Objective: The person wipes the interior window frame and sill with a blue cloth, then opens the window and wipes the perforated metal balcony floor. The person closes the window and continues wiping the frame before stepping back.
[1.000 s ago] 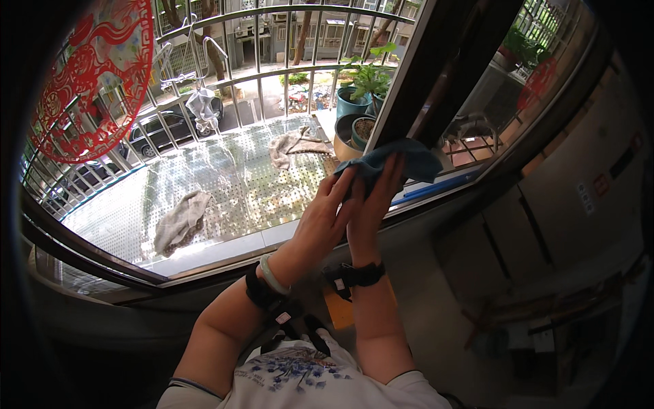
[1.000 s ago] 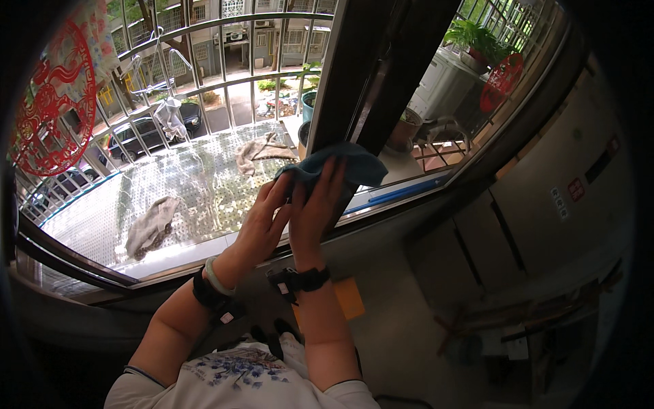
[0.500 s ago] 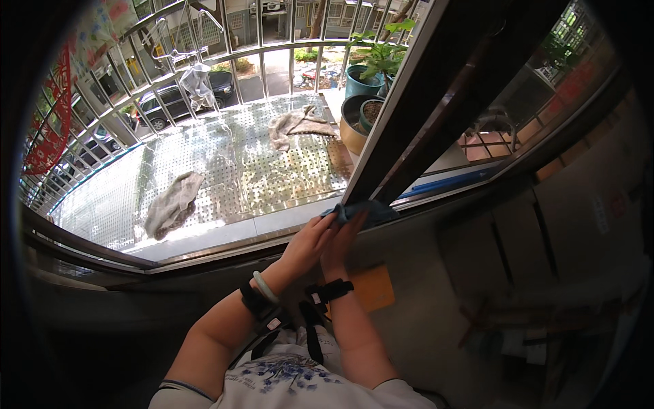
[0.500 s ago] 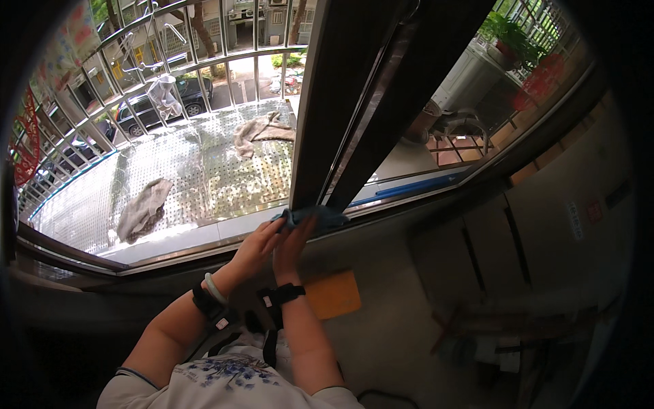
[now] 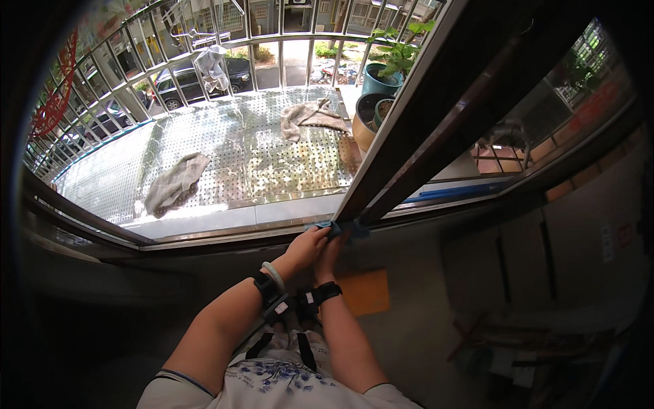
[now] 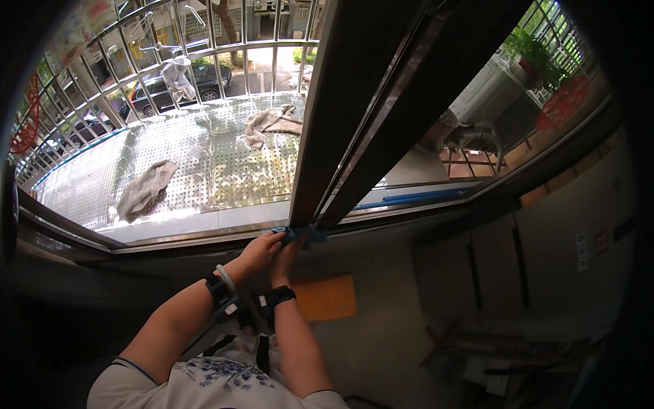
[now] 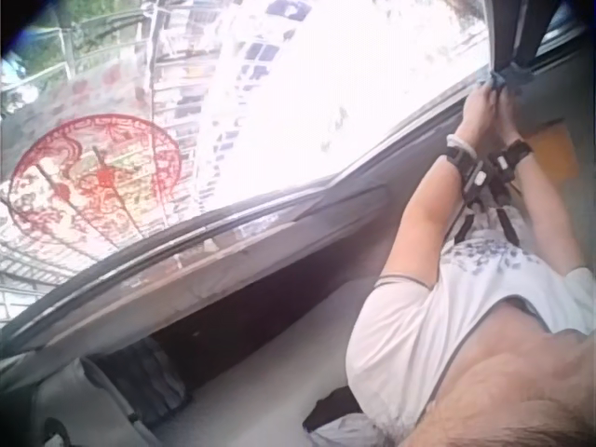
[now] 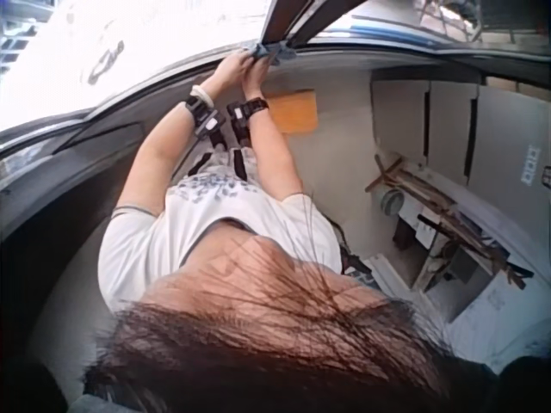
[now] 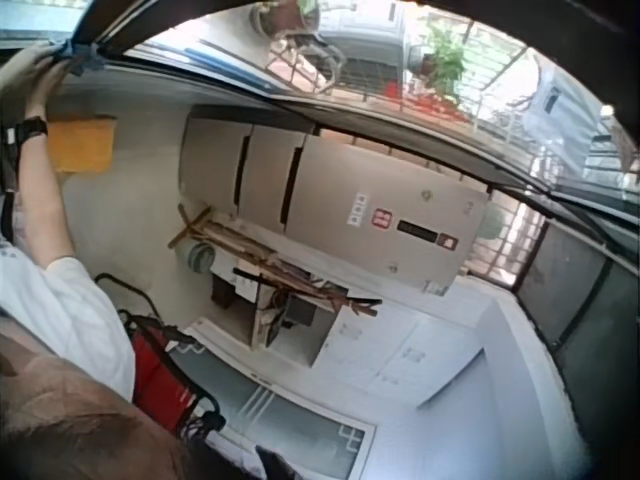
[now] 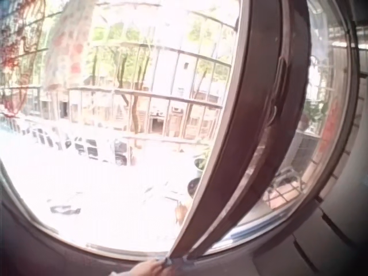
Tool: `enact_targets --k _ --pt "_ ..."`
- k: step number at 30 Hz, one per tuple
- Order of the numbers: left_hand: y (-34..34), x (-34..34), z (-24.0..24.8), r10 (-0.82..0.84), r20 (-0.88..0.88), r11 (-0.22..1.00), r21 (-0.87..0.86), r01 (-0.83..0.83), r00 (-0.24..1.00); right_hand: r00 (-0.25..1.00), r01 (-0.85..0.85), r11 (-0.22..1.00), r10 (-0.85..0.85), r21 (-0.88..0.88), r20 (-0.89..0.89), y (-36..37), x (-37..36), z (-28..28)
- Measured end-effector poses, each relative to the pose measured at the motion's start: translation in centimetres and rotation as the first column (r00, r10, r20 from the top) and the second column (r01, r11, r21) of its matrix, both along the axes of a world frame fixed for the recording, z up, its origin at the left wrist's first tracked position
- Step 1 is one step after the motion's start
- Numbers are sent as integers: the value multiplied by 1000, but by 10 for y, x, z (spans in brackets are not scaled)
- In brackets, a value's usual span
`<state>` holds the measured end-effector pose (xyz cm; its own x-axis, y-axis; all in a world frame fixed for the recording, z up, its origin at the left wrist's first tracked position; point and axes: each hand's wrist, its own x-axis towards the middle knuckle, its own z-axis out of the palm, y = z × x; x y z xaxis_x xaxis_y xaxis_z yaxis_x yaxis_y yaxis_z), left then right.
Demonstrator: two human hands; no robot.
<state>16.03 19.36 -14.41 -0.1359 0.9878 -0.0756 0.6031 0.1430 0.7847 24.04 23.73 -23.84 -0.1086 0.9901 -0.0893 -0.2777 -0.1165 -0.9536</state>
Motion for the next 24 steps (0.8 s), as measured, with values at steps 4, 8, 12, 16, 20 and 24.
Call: enact_targets --k 4,8,12,16,20,24 --pt "-4 6 2 47 60 999 13 -48 997 983 -101 993 108 -56 145 -4 16 30" --pt "-12 7 6 120 202 986 92 -141 972 945 -155 986 129 65 302 -7 33 73" --pt "-24 10 34 146 431 906 304 -296 890 980 -39 990 11 137 198 -21 32 113" --pt "-41 14 94 184 581 801 380 -464 793 931 -102 859 -94 501 352 -22 31 171" --pt "-49 9 153 314 227 592 712 -377 922 960 -160 684 -60 712 273 -13 28 229" --pt "-51 -5 172 498 -34 477 845 -241 867 953 -216 581 -52 785 300 -1 18 247"
